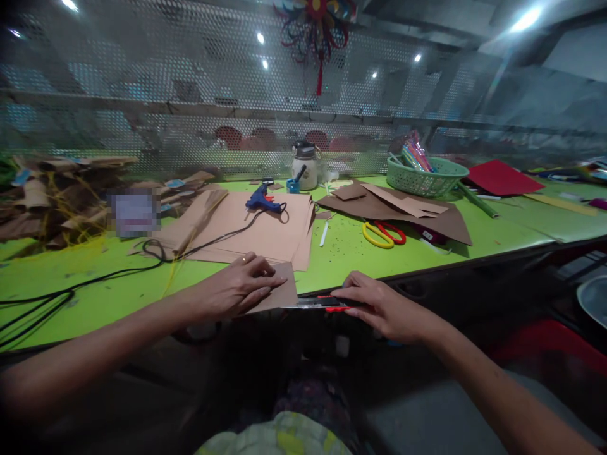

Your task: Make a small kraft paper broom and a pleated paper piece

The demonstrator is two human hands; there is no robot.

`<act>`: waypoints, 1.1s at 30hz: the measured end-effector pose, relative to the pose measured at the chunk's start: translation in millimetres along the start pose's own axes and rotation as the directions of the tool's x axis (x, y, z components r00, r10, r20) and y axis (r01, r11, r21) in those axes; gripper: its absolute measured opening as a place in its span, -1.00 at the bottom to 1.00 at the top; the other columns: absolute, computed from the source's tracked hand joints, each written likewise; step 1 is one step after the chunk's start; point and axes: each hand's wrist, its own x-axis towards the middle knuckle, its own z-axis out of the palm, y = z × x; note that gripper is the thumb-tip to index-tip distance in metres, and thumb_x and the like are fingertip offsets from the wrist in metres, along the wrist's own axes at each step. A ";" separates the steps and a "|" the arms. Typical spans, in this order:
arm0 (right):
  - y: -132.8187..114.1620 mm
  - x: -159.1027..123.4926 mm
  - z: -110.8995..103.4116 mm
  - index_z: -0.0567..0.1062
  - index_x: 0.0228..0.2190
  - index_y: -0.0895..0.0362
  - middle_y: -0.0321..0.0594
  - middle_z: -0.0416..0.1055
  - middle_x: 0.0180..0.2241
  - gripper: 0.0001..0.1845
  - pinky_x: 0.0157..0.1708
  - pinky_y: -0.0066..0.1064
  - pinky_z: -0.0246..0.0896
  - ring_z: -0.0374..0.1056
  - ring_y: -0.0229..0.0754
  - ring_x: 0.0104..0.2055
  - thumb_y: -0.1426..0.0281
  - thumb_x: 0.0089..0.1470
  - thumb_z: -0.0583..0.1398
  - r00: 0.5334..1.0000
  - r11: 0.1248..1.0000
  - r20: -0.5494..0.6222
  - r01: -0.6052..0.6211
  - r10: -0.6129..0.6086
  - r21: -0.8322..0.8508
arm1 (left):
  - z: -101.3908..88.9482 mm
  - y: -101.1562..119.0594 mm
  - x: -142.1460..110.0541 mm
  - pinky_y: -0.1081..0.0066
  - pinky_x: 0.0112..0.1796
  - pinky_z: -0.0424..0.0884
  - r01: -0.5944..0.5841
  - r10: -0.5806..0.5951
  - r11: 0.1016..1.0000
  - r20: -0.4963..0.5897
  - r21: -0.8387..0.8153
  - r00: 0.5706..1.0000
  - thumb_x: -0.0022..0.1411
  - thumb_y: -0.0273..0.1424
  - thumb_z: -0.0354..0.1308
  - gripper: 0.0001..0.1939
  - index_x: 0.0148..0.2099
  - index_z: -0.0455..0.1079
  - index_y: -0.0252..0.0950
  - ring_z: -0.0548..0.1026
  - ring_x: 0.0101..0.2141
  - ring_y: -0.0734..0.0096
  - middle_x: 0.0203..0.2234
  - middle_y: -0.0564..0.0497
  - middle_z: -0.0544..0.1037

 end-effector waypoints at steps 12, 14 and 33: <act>-10.6 9.3 2.4 0.36 0.05 0.04 -0.13 0.27 -0.21 -0.64 -0.13 -0.30 0.21 0.25 -0.18 -0.18 0.33 0.23 0.03 0.998 0.999 -0.052 0.032 -0.033 -0.019 | -16.1 -15.7 5.8 0.37 -0.14 0.27 0.047 -0.016 0.968 0.124 -0.248 0.992 0.37 -0.27 -0.17 -0.60 0.14 0.32 -0.19 0.34 -0.23 0.34 -0.22 -0.12 0.37; -12.0 11.6 2.5 0.36 0.05 0.04 -0.14 0.26 -0.22 -0.64 -0.13 -0.32 0.21 0.25 -0.18 -0.18 0.33 0.24 0.02 0.998 0.999 -0.051 0.031 -0.033 -0.027 | -15.1 -26.3 7.6 0.40 -0.15 0.30 0.062 -0.017 0.948 0.146 -0.311 0.989 0.37 -0.27 -0.16 -0.60 0.14 0.32 -0.21 0.36 -0.24 0.36 -0.23 -0.12 0.36; -14.1 10.9 1.8 0.34 0.05 0.05 -0.15 0.25 -0.22 -0.64 -0.13 -0.31 0.19 0.24 -0.17 -0.17 0.32 0.25 0.01 0.999 0.999 -0.039 -0.027 0.026 -0.033 | -10.6 -38.8 5.7 0.38 -0.10 0.35 0.091 -0.004 0.911 0.213 -0.401 0.977 0.25 -0.26 0.07 -0.63 0.08 0.39 -0.21 0.38 -0.13 0.31 -0.09 -0.17 0.33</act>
